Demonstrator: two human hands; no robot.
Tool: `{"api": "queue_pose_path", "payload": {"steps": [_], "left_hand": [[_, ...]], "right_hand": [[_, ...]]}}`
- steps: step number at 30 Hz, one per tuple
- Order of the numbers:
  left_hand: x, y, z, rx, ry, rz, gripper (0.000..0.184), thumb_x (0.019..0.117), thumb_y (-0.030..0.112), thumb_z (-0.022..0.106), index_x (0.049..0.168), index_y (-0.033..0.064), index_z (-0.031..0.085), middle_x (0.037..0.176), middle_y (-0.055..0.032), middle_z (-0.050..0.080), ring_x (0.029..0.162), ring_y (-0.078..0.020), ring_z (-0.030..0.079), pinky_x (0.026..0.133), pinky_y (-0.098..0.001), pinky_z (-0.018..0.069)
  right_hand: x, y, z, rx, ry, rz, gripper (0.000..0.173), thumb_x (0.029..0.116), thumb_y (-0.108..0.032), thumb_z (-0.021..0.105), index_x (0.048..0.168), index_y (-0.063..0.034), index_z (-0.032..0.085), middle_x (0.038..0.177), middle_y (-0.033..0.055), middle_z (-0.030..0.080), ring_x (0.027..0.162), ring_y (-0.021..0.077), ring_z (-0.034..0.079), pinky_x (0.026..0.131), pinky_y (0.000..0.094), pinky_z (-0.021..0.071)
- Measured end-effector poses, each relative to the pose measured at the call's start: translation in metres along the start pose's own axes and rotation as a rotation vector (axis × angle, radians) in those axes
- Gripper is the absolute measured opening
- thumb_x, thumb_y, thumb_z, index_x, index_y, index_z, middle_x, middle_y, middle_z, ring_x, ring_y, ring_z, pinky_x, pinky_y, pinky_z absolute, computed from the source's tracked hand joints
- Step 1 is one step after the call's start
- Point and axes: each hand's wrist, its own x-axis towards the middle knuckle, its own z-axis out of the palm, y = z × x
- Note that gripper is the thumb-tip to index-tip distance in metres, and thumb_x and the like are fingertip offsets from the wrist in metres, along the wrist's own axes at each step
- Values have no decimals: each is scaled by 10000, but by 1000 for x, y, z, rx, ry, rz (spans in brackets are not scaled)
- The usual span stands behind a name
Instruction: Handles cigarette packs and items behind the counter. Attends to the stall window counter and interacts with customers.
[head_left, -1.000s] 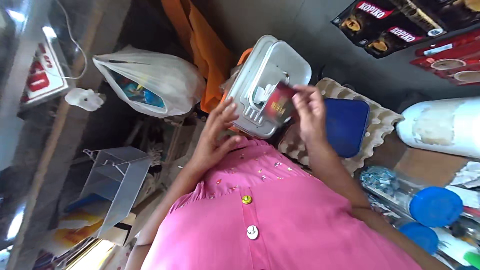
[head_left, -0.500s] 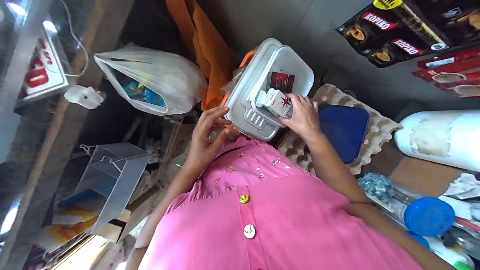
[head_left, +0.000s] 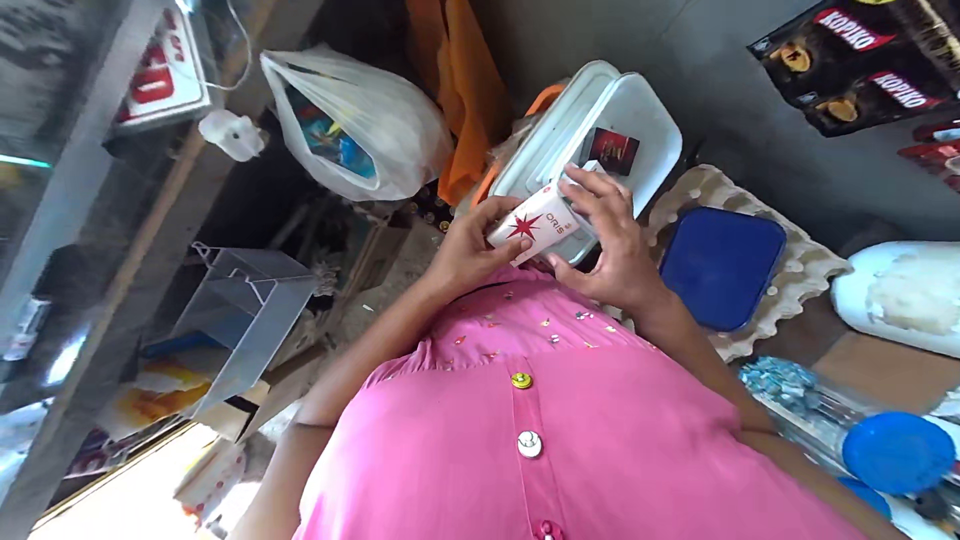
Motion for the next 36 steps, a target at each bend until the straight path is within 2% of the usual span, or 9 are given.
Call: {"api": "queue_pose_path", "payload": {"steps": [2, 6, 11, 14, 20, 24, 27, 31, 36], "left_hand": [[-15, -1, -6, 16, 16, -15, 411, 895, 29, 736, 1261, -52, 565, 1070, -110, 706, 926, -125, 714, 832, -292, 620], [-42, -3, -19, 81, 50, -53, 437, 878, 79, 764, 1242, -34, 550, 1051, -105, 696, 878, -125, 708, 788, -297, 616], [-87, -8, -41, 31, 120, -80, 459, 879, 66, 756, 1260, -30, 520, 1077, -99, 687, 926, -124, 707, 832, -303, 614], [-112, -6, -51, -38, 161, -84, 498, 886, 73, 750, 1313, -20, 513, 1137, -86, 689, 964, -124, 714, 843, -302, 625], [-143, -14, -73, -44, 271, -80, 449, 975, 195, 638, 1354, -19, 526, 1281, -120, 663, 1053, -166, 703, 927, -346, 596], [-141, -19, -67, -36, 301, -145, 356, 983, 127, 620, 1304, -18, 563, 1230, -96, 671, 1012, -125, 695, 922, -318, 588], [-130, -19, -57, -34, 232, -151, 356, 979, 124, 626, 1302, -15, 566, 1229, -94, 678, 991, -119, 701, 892, -299, 592], [-111, -18, -43, -16, 192, -159, 337, 983, 116, 617, 1293, -6, 573, 1189, -68, 695, 947, -84, 695, 868, -270, 588], [-76, -14, -25, 178, 80, -108, 336, 966, 155, 660, 1254, -13, 617, 1177, -101, 696, 993, -119, 697, 910, -316, 587]], "right_hand": [[-1, -8, 15, -6, 48, 78, 650, 878, -243, 784, 1394, 70, 543, 1328, 253, 616, 1186, 293, 643, 956, 370, 577], [4, -25, 45, -108, 39, 17, 545, 929, -217, 724, 1362, 77, 571, 1189, 218, 700, 1001, 238, 724, 795, 326, 616], [17, -50, 77, -142, -81, -44, 477, 942, -218, 693, 1326, 53, 612, 1171, 204, 720, 966, 277, 740, 780, 398, 617], [21, -62, 90, -12, -95, 8, 466, 924, -174, 720, 1315, 57, 615, 1194, 195, 705, 985, 228, 732, 806, 350, 630], [27, -25, 23, -13, 271, 478, 473, 973, -207, 638, 1367, 28, 523, 1166, 143, 700, 823, 178, 726, 660, 380, 632], [18, 38, -32, -167, 449, 794, 473, 1039, -316, 553, 1332, 51, 495, 1106, 167, 671, 861, 226, 739, 714, 414, 647], [12, 63, -43, -376, 150, 927, 533, 1043, -391, 553, 1246, 97, 624, 1198, 342, 650, 1140, 496, 634, 987, 675, 469], [14, 86, -21, -428, -114, 810, 620, 840, -300, 837, 1285, 70, 616, 1276, 336, 610, 1181, 528, 591, 979, 727, 449], [13, 98, -14, -464, -142, 744, 760, 758, -337, 895, 1328, 43, 567, 1296, 319, 598, 1248, 516, 548, 1003, 709, 422]]}}
